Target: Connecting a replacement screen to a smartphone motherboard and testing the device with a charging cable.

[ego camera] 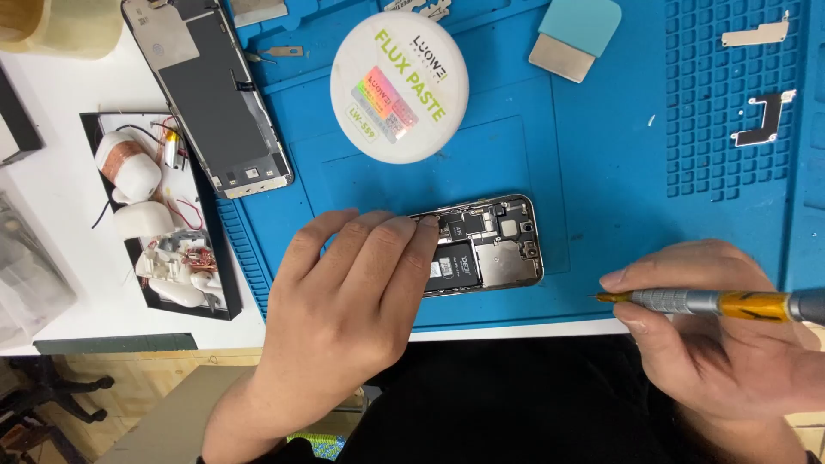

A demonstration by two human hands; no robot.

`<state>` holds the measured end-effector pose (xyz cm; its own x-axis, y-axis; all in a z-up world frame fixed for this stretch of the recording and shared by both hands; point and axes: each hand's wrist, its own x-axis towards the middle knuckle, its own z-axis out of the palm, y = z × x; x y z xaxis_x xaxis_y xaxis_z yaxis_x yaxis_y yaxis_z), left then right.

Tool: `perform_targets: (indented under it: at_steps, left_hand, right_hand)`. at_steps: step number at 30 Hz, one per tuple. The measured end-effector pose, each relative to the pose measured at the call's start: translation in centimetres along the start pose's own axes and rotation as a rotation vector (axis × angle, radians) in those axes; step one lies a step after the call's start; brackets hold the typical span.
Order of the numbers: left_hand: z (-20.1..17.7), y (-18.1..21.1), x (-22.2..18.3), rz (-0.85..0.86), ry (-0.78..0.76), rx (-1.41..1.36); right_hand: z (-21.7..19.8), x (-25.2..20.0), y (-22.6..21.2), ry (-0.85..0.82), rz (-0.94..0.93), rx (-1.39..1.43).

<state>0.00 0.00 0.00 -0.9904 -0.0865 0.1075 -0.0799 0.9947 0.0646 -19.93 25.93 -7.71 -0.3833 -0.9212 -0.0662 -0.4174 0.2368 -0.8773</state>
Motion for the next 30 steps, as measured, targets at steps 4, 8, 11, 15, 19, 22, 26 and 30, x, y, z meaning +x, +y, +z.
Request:
perform_targets:
  at_steps: [4, 8, 11, 15, 19, 22, 26, 30]
  left_hand:
    - [0.1, 0.0, 0.2, 0.007, 0.008, 0.023]
    - [0.6, 0.1, 0.0, -0.045, 0.065, -0.003]
    - [0.9, -0.2, -0.1, -0.071, 0.112, -0.032]
    - [0.0, -0.4, -0.4, -0.125, 0.235, -0.049]
    - [-0.9, 0.7, -1.9, -0.053, 0.393, -0.019]
    - [0.4, 2.3, -3.5, 0.062, 0.454, 0.131]
    - [2.6, 3.9, -4.1, 0.337, 0.673, 0.275]
    - [3.2, 4.7, -3.2, 0.377, 0.767, 0.274]
  right_hand:
    - [-0.1, -0.4, 0.3, -0.001, -0.001, -0.016]
    - [0.1, -1.0, 0.5, 0.021, -0.013, -0.07]
    - [-0.1, -1.1, 0.8, 0.025, -0.025, -0.079]
    - [-0.1, -1.2, -0.7, 0.103, 0.008, -0.084]
    - [2.0, -2.4, -2.1, 0.346, -0.004, 0.086]
    - [2.1, -2.7, -6.0, 0.323, 0.257, 0.357]
    - [4.0, -4.4, -5.9, 0.086, 0.068, 0.493]
    - [5.0, -4.3, -7.1, 0.071, 0.1, 0.421]
